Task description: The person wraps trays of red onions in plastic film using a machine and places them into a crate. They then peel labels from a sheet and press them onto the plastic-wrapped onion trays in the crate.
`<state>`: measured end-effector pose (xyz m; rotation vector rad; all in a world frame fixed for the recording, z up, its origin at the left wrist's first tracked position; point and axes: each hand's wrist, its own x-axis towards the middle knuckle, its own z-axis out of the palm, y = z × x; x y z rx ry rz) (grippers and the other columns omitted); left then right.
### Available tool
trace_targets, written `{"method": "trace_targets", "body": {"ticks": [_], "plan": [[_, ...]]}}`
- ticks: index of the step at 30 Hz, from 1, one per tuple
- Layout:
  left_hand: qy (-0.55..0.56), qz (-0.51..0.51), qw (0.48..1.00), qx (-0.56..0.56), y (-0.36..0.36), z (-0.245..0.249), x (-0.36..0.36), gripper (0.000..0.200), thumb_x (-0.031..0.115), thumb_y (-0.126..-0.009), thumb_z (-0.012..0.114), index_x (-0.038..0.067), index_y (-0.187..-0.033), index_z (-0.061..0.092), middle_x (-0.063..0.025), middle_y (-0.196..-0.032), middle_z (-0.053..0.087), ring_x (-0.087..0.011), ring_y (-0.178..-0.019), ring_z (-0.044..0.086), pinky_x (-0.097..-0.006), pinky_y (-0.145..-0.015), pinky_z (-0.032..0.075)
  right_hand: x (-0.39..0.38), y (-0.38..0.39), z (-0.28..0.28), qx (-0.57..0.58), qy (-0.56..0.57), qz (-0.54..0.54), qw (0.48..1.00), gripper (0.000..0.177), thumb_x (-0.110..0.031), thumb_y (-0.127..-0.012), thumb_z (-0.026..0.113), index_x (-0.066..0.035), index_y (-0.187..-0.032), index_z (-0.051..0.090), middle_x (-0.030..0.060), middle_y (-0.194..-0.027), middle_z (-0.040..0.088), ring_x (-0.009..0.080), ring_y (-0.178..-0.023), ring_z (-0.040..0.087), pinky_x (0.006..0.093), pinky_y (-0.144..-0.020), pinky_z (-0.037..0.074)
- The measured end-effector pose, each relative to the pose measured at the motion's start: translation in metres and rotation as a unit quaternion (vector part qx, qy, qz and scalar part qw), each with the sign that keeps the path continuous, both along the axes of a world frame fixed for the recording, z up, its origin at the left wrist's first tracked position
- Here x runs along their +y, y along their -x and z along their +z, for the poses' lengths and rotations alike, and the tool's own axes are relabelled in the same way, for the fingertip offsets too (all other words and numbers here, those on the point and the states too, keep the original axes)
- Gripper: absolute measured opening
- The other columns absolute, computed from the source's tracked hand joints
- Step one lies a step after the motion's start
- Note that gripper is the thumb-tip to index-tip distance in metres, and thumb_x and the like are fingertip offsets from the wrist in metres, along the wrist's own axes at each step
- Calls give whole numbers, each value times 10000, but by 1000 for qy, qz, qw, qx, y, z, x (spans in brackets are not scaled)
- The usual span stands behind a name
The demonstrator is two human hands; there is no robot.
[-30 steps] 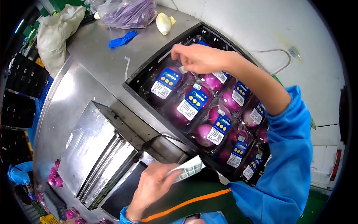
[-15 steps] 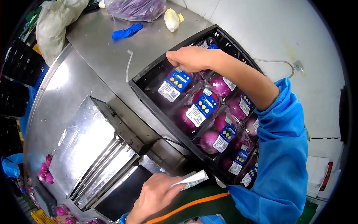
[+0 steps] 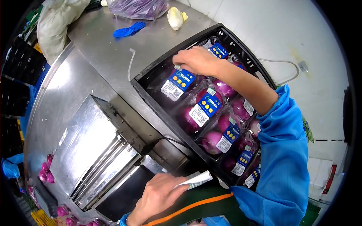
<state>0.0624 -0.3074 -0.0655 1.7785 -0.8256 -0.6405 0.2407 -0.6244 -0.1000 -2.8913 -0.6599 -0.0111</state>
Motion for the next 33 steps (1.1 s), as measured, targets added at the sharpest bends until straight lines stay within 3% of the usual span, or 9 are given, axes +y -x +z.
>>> {"method": "trace_targets", "body": {"ticks": [6, 9, 11, 13, 16, 22, 26, 30, 33], "plan": [[-25, 81, 993, 77, 2, 11, 8, 184, 114, -766, 680, -13, -893, 644, -78, -729, 638, -157, -656, 598, -260, -591, 460, -2, 13, 5, -81, 139, 49, 986, 82, -139, -793, 569, -100, -841, 622, 66, -823, 546, 252, -749, 578, 340, -657, 465], [24, 253, 941, 224, 1, 18, 28, 206, 122, -801, 661, -29, -936, 626, -73, -784, 657, -92, -689, 590, -210, -633, 465, 12, 49, 24, -8, -174, -33, 984, 118, -127, -839, 530, -74, -868, 631, 75, -816, 582, 180, -702, 580, 281, -620, 461], [37, 313, 924, 217, -14, 23, 34, 202, 137, -832, 626, -32, -944, 622, -54, -792, 643, -87, -709, 572, -204, -642, 451, 51, 95, 79, 251, -365, -175, 879, 157, -116, -856, 512, -14, -904, 621, 97, -834, 612, 118, -684, 566, 244, -598, 451], [97, 320, 923, 192, -26, 16, 32, 211, 159, -856, 600, -30, -945, 620, -37, -797, 626, -66, -730, 547, -198, -656, 435, 77, 148, 90, 325, -498, -142, 791, 250, -116, -819, 578, 32, -1021, 576, 109, -906, 613, 108, -713, 576, 243, -628, 465], [135, 276, 934, 182, -26, 20, 26, 215, 173, -872, 582, -25, -950, 616, -17, -800, 614, -51, -729, 527, -193, -660, 422, 122, 185, 85, 13, -278, -17, 960, 548, -195, -771, 662, -42, -1238, 421, 113, -898, 602, 153, -713, 579, 274, -651, 461], [306, 273, 908, 91, -1, 17, 25, 446, 24, -780, 652, -6, -1189, 476, -55, -1000, 567, -98, -802, 552, -230, -704, 450, 134, 231, 83, 101, -547, -166, 815, 589, 16, -802, 581, -12, -1320, 301, 62, -756, 609, 72, -714, 558, 214, -652, 442], [216, 230, 930, 189, 14, 20, 34, 575, 31, -713, 701, 15, -1226, 441, -99, -1087, 512, -168, -939, 537, -278, -800, 441, 143, 258, 86, 85, -612, -191, 763, 515, 9, -806, 577, -19, -1277, 370, 90, -851, 621, 98, -747, 587, 229, -677, 456], [88, 229, 920, -305, 21, 46, 35, 635, 40, -648, 713, 24, -1218, 433, -183, -1251, 387, -295, -1137, 429, -386, -936, 353, 126, 264, 128, 113, -314, -129, 934, 284, -104, -836, 553, -55, -1115, 530, 144, -1003, 603, 266, -801, 619, 312, -717, 483], [18, -8, 915, -403, 25, 98, 25, 769, 102, -627, 731, 9, -1296, 362, -158, -1194, 479, -325, -1174, 395, -452, -1004, 247, 117, 249, 129, 137, -209, 134, 959, 197, -148, -822, 536, -49, -986, 585, 144, -875, 615, 334, -788, 583, 403, -677, 458]]}}
